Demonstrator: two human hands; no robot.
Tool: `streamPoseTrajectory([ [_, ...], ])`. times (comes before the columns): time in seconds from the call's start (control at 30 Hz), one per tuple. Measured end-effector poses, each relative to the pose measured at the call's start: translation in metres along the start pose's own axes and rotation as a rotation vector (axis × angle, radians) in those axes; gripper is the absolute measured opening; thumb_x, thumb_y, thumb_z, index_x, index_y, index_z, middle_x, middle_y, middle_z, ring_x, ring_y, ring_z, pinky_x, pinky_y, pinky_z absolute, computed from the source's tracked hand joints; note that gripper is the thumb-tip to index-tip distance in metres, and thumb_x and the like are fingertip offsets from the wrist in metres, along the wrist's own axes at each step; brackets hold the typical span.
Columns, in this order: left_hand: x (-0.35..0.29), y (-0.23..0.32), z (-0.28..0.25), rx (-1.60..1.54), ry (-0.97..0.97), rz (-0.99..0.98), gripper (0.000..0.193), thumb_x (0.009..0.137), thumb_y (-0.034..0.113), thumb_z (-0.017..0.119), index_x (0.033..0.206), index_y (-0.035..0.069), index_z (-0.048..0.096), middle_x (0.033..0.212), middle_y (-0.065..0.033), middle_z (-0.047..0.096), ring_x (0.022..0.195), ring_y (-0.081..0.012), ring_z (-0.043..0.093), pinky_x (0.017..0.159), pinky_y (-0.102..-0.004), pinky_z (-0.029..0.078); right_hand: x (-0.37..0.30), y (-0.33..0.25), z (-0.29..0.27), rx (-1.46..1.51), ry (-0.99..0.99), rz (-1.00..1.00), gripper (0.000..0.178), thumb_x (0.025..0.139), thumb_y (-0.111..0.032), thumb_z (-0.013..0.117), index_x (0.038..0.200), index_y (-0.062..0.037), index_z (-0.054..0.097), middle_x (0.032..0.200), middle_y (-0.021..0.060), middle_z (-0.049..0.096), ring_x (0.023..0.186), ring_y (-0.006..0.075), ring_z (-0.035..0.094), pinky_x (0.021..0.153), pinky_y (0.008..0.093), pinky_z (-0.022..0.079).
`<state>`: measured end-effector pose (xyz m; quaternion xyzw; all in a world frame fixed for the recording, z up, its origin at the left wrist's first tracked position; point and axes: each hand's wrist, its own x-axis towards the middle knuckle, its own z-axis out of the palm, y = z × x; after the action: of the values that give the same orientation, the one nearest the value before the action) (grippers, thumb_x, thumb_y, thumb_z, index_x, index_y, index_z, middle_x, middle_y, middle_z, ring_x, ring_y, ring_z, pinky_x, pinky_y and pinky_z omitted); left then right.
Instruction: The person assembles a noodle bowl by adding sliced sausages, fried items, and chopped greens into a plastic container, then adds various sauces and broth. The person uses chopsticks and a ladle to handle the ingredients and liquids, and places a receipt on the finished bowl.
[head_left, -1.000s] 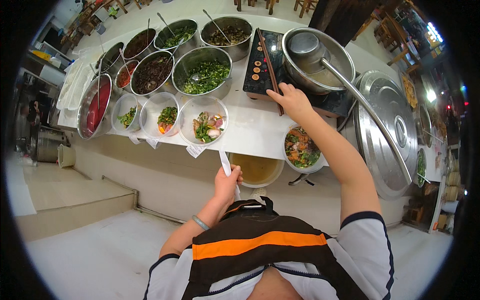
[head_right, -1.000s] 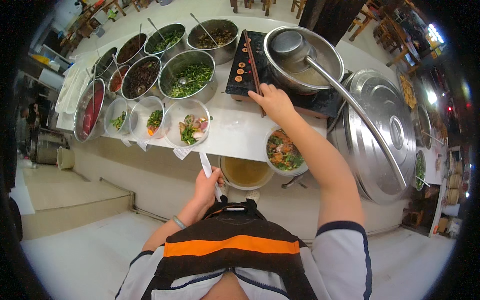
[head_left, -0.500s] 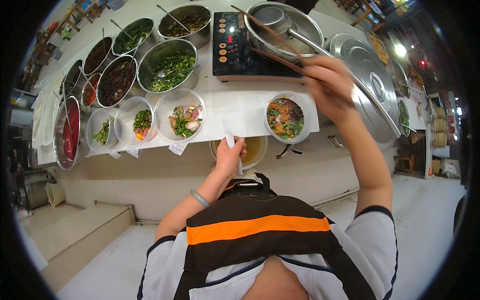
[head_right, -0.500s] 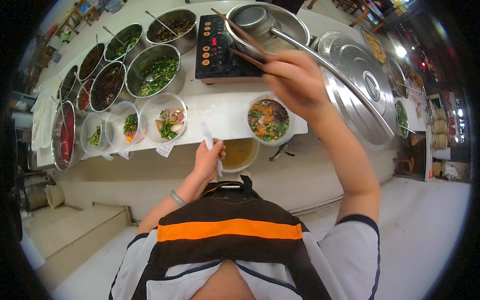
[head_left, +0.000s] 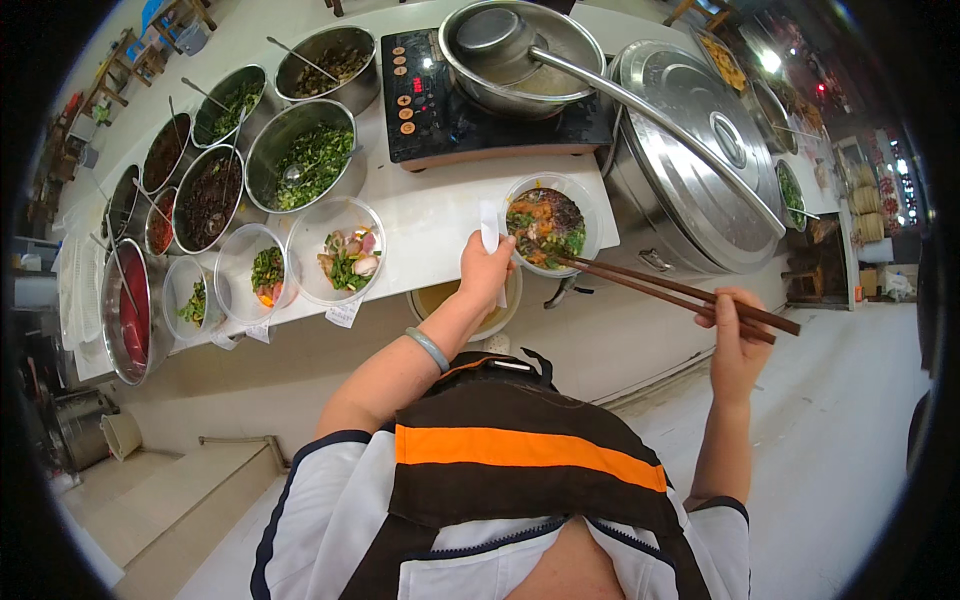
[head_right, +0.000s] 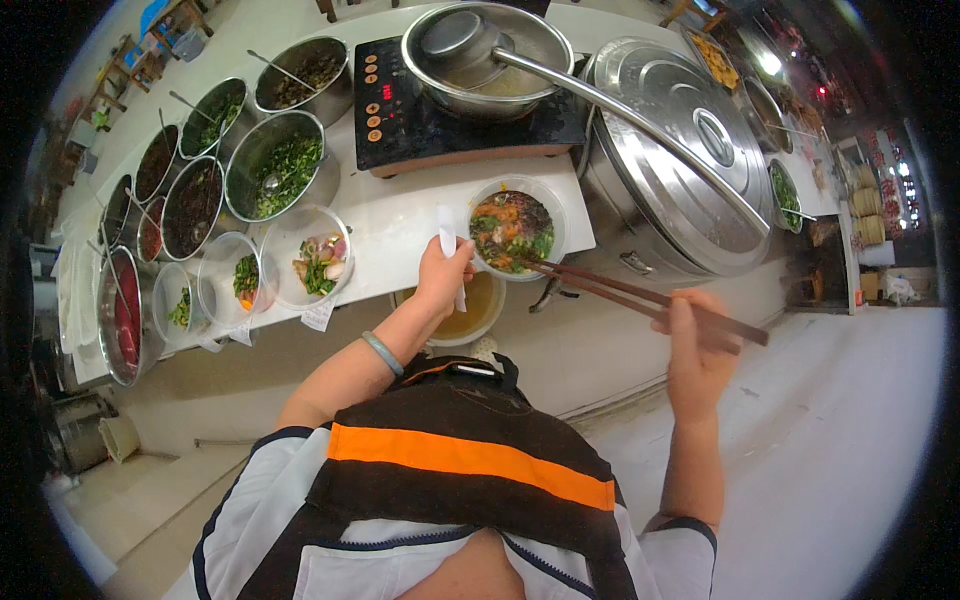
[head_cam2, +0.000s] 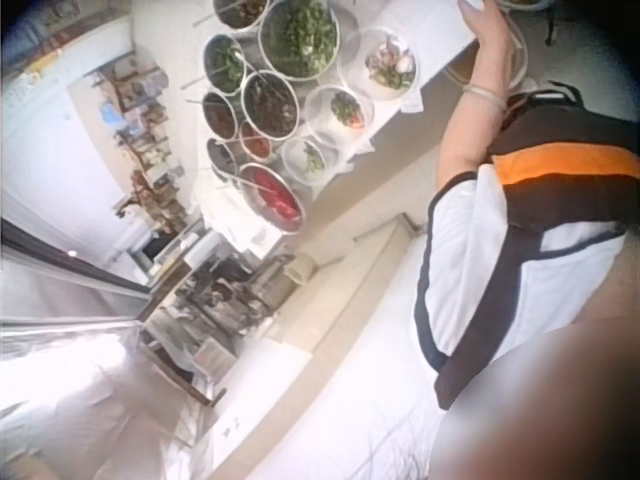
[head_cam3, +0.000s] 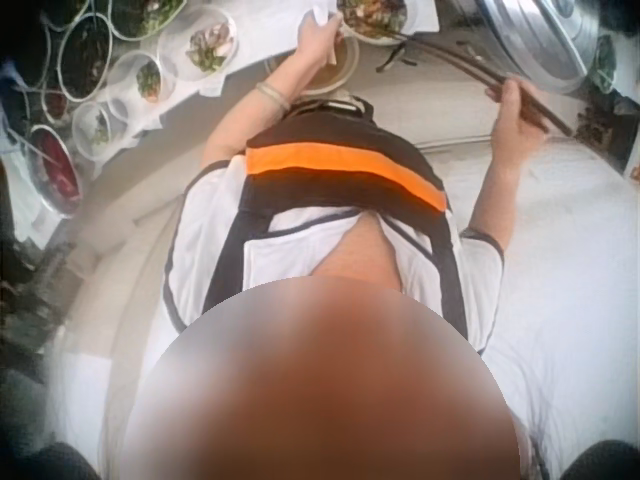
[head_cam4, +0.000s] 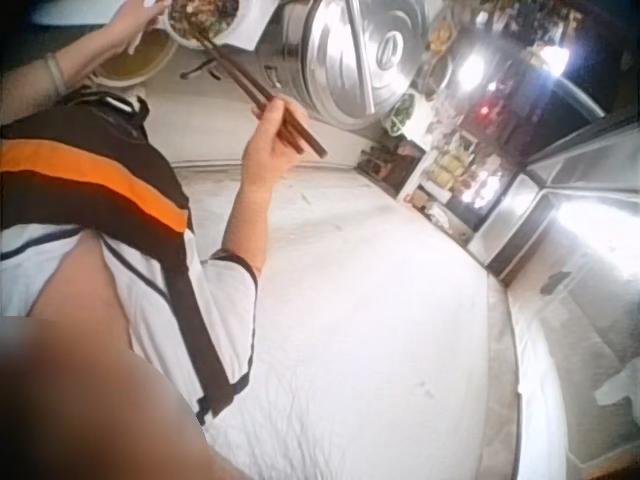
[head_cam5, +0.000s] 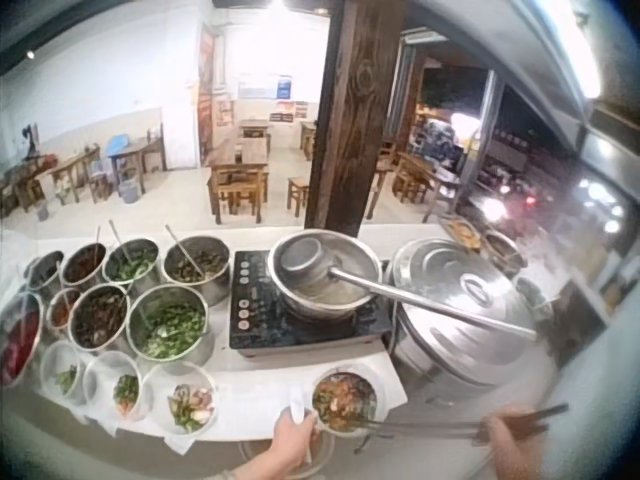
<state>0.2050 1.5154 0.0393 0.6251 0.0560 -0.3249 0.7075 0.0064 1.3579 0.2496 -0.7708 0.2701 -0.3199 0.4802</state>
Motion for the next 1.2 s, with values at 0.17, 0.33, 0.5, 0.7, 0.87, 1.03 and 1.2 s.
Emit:
streamPoseTrajectory([
  [0.17, 0.007, -0.005, 0.005, -0.017, 0.014, 0.02, 0.014, 0.086, 0.008, 0.06, 0.095, 0.003, 0.049, 0.076, -0.0047, 0.055, 0.059, -0.0121, 0.054, 0.053, -0.0264, 0.045, 0.004, 0.021, 0.025, -0.268, -0.119, -0.16, 0.008, 0.088, -0.003, 0.059, 0.094, 0.0012, 0.063, 0.084, 0.0051, 0.061, 0.07, 0.0138, 0.06, 0.064, 0.0259, 0.049],
  [0.33, 0.011, -0.008, 0.004, -0.011, 0.017, 0.07, 0.013, 0.085, 0.005, 0.06, 0.093, 0.004, 0.05, 0.071, -0.0034, 0.054, 0.057, -0.0117, 0.053, 0.051, -0.0262, 0.044, 0.006, 0.065, 0.04, 0.138, 0.11, 0.27, 0.012, 0.089, -0.008, 0.059, 0.095, 0.0011, 0.064, 0.091, 0.0071, 0.064, 0.07, 0.0144, 0.059, 0.065, 0.0277, 0.05],
  [0.5, 0.008, -0.007, 0.006, -0.037, 0.029, 0.062, 0.013, 0.085, 0.005, 0.06, 0.094, 0.004, 0.05, 0.072, -0.0031, 0.053, 0.058, -0.0116, 0.053, 0.051, -0.0263, 0.043, 0.014, 0.07, 0.013, 0.162, 0.011, 0.334, 0.015, 0.088, -0.01, 0.059, 0.095, 0.0026, 0.064, 0.09, 0.0108, 0.064, 0.076, 0.0174, 0.062, 0.066, 0.0286, 0.053],
  [0.7, 0.009, -0.007, 0.005, -0.039, 0.036, 0.045, 0.012, 0.086, 0.004, 0.059, 0.094, 0.003, 0.05, 0.074, -0.0033, 0.054, 0.06, -0.0115, 0.053, 0.053, -0.0267, 0.044, 0.035, 0.052, -0.01, 0.019, -0.049, 0.242, 0.016, 0.089, -0.01, 0.058, 0.097, 0.0032, 0.063, 0.084, 0.0106, 0.065, 0.073, 0.0169, 0.063, 0.065, 0.0282, 0.051],
  [0.87, 0.008, -0.008, 0.006, -0.101, 0.032, 0.043, 0.013, 0.086, 0.005, 0.06, 0.094, 0.003, 0.05, 0.075, -0.0036, 0.054, 0.06, -0.0119, 0.053, 0.053, -0.027, 0.044, 0.046, 0.05, 0.002, -0.004, 0.041, 0.259, 0.018, 0.091, -0.012, 0.058, 0.1, 0.0028, 0.063, 0.083, 0.0112, 0.066, 0.074, 0.017, 0.065, 0.065, 0.0282, 0.052],
  [1.03, 0.007, -0.009, 0.004, -0.05, 0.042, 0.012, 0.014, 0.087, 0.006, 0.061, 0.095, 0.003, 0.05, 0.076, -0.0042, 0.055, 0.061, -0.0124, 0.053, 0.055, -0.0273, 0.044, 0.056, 0.042, 0.018, 0.016, -0.096, 0.241, 0.021, 0.091, -0.016, 0.06, 0.101, 0.0016, 0.064, 0.083, 0.0102, 0.067, 0.075, 0.0163, 0.065, 0.064, 0.0271, 0.053],
  [1.2, 0.007, -0.011, -0.003, -0.116, 0.049, -0.008, 0.017, 0.088, 0.009, 0.059, 0.1, 0.002, 0.05, 0.082, -0.0065, 0.055, 0.065, -0.0132, 0.052, 0.058, -0.0281, 0.045, 0.068, 0.004, 0.005, -0.066, -0.154, 0.142, 0.017, 0.092, -0.012, 0.058, 0.099, 0.0014, 0.066, 0.085, 0.0089, 0.066, 0.075, 0.0149, 0.065, 0.062, 0.026, 0.052],
])
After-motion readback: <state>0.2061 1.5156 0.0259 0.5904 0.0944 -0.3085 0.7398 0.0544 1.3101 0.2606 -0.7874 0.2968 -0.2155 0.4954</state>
